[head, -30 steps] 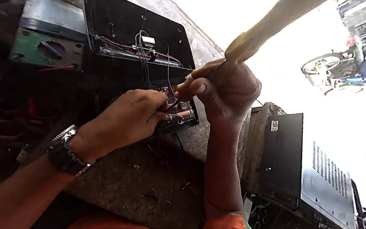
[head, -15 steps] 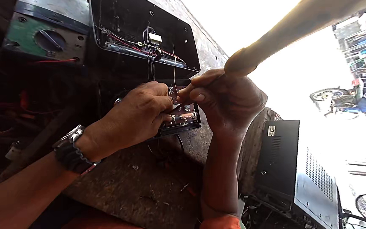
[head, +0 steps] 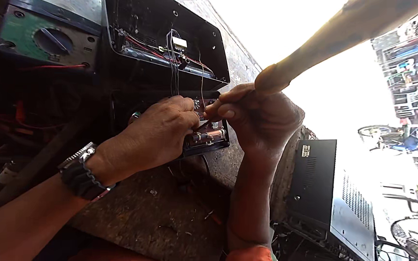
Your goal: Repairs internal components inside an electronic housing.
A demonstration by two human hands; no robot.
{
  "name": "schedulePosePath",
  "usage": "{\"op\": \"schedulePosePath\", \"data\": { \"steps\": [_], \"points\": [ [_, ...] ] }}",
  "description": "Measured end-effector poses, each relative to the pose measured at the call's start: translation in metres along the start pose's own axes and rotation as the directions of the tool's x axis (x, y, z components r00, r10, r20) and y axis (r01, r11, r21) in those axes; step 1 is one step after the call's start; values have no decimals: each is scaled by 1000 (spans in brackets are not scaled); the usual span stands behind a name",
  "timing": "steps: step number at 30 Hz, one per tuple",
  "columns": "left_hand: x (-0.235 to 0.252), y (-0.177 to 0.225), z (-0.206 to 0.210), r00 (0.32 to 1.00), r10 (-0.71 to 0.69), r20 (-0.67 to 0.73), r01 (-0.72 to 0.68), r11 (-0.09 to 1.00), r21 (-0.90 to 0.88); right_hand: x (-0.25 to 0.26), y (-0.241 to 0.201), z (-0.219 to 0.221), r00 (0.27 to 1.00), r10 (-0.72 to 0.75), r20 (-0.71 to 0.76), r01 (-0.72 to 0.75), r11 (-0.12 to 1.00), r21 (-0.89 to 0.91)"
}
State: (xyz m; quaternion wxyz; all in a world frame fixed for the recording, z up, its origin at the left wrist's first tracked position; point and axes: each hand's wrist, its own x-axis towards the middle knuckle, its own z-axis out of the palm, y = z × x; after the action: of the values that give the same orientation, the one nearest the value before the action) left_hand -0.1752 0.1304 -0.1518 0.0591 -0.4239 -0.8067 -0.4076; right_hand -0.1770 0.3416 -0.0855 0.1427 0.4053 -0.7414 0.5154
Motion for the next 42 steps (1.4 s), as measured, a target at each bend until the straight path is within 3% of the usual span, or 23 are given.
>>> {"op": "schedulePosePath", "data": {
  "steps": [9, 16, 22, 42],
  "points": [
    [1, -1, 1, 1000, 10, -10, -10, 1000, 1, -2, -1, -3, 1000, -14, 26, 14, 1000, 6],
    [0, -1, 1, 999, 40, -27, -40, 999, -3, -5, 2, -2, 999, -43, -19, 41, 994, -105],
    [-1, 0, -1, 999, 41, -14, -42, 999, -21, -6, -6, 2, 999, 32, -14, -33, 996, -81],
    [1, -3, -3, 1000, 18, 3, -18, 1000, -5, -4, -8, -3, 998, 6, -57, -8, 999, -44]
  ]
}}
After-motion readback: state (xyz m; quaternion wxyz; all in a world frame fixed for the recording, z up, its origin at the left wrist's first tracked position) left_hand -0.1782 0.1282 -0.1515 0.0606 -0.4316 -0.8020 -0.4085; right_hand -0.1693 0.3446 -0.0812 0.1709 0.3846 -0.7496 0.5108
